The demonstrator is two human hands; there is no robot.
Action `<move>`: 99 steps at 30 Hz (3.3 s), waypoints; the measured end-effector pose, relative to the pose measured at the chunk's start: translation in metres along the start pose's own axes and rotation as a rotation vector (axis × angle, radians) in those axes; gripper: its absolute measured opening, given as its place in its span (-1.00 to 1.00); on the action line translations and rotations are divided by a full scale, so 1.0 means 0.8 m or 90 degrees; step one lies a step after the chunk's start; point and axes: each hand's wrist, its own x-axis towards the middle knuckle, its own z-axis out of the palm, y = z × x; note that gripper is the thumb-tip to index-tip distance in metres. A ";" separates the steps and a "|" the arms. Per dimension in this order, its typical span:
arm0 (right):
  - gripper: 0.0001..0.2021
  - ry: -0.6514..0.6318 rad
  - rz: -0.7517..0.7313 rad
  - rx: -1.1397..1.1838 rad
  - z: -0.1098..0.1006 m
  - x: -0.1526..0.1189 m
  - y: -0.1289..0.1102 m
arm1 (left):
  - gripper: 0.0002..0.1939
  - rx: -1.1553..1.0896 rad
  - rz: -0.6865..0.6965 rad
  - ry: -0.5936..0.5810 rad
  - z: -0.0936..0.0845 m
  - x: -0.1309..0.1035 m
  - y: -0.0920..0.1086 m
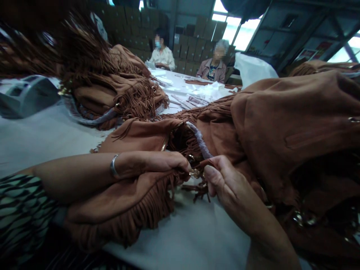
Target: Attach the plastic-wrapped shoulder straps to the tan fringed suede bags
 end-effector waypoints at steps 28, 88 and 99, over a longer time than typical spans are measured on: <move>-0.89 0.373 -0.466 -0.554 0.031 0.012 0.008 | -0.69 -0.098 -0.100 -0.025 -0.002 -0.001 -0.005; -0.78 0.225 -0.094 -0.363 0.062 0.011 -0.005 | -0.82 0.103 0.176 0.242 0.010 -0.026 -0.010; -0.72 0.279 -0.016 -0.535 0.073 0.005 -0.003 | -0.86 0.257 0.312 0.326 0.019 -0.030 -0.021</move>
